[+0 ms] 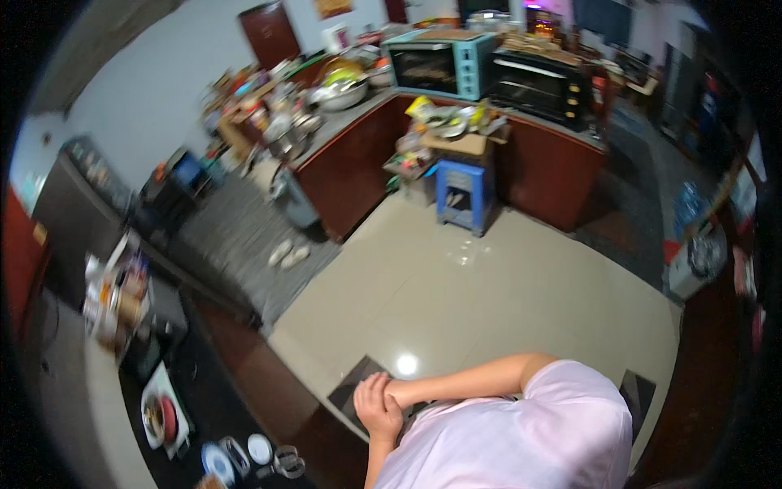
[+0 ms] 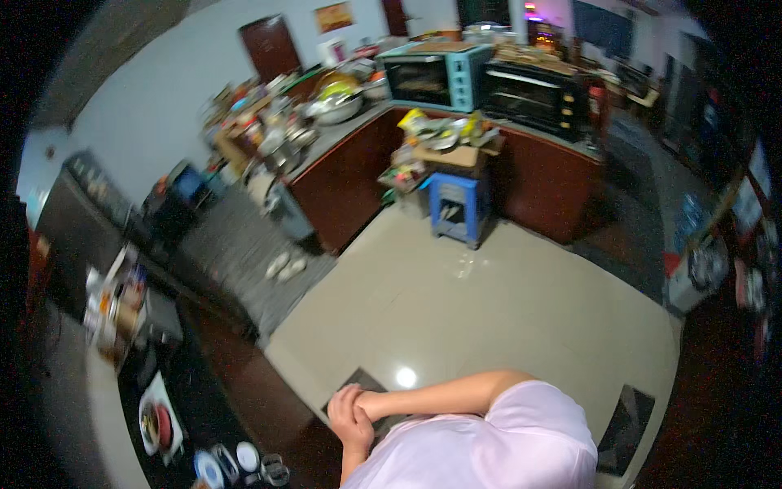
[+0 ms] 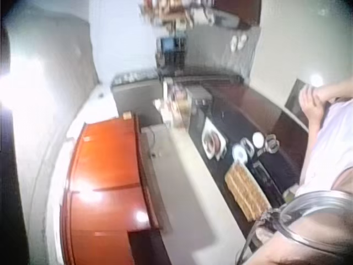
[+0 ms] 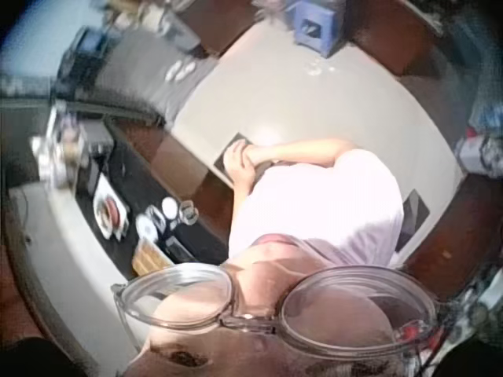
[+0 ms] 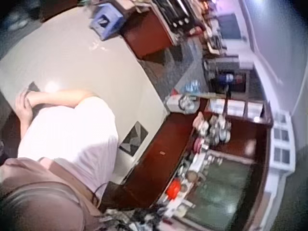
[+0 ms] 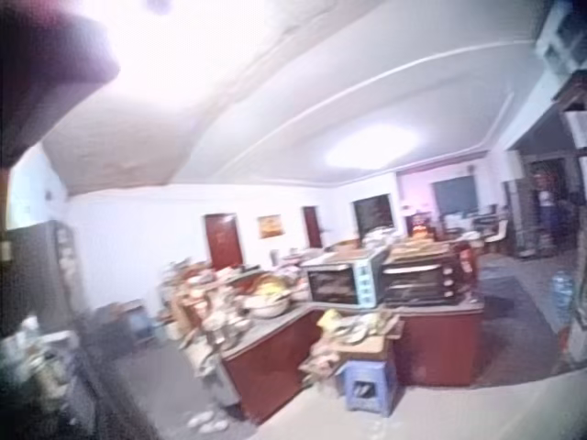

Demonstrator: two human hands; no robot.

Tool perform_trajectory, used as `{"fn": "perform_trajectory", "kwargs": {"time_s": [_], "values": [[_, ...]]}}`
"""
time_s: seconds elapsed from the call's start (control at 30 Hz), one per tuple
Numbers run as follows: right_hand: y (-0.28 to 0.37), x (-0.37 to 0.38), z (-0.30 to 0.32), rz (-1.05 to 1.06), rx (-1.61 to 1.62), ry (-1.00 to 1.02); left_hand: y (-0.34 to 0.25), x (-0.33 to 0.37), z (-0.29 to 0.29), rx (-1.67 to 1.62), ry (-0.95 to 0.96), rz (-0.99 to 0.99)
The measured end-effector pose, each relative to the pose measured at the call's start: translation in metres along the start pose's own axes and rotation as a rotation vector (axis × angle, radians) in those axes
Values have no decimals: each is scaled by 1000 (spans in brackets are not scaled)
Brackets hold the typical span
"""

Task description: The person removes a tray from the oven, transfers pastries to a cooling rack, washes the oven tray in a sink, and then stirs a mixture in a pan on the stove using a spatula.

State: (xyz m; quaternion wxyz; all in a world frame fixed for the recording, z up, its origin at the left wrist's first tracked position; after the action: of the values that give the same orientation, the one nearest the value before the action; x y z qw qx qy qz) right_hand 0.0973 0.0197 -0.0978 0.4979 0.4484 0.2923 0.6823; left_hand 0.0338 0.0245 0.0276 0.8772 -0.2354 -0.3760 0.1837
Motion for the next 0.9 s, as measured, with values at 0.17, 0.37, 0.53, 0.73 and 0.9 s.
{"fn": "perform_trajectory", "kwargs": {"time_s": [0.17, 0.37, 0.53, 0.73, 0.9], "values": [[14, -69, 172, -617, 223, -261, -9, 64, -119, -360, 307, 203], [-14, -189, 296, -999, 81, -1054, 110, 32, -215, 275, 1497, 101], [-30, -241, 356, -1331, -101, -1219, 132, 100, -269, 157, 1407, 197], [-110, -155, 441, -1068, -113, -1257, 157, 213, -379, 192, 1338, 62], [-118, -93, 549, -1041, -427, -995, 129, 354, -448, 134, 1172, -89]]}}
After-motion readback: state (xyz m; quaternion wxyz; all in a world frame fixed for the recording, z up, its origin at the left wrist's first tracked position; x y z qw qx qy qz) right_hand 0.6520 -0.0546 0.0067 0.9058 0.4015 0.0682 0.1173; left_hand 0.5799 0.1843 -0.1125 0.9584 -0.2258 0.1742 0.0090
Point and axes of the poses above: each hand's wrist, its own x-axis towards the middle knuckle, its own z-axis out of the back of the hand, y = z × x, the point moved 5 cm from there along x, towards the middle knuckle, and after that the axes turned 2 degrees about -y, right-handed, at the moved point
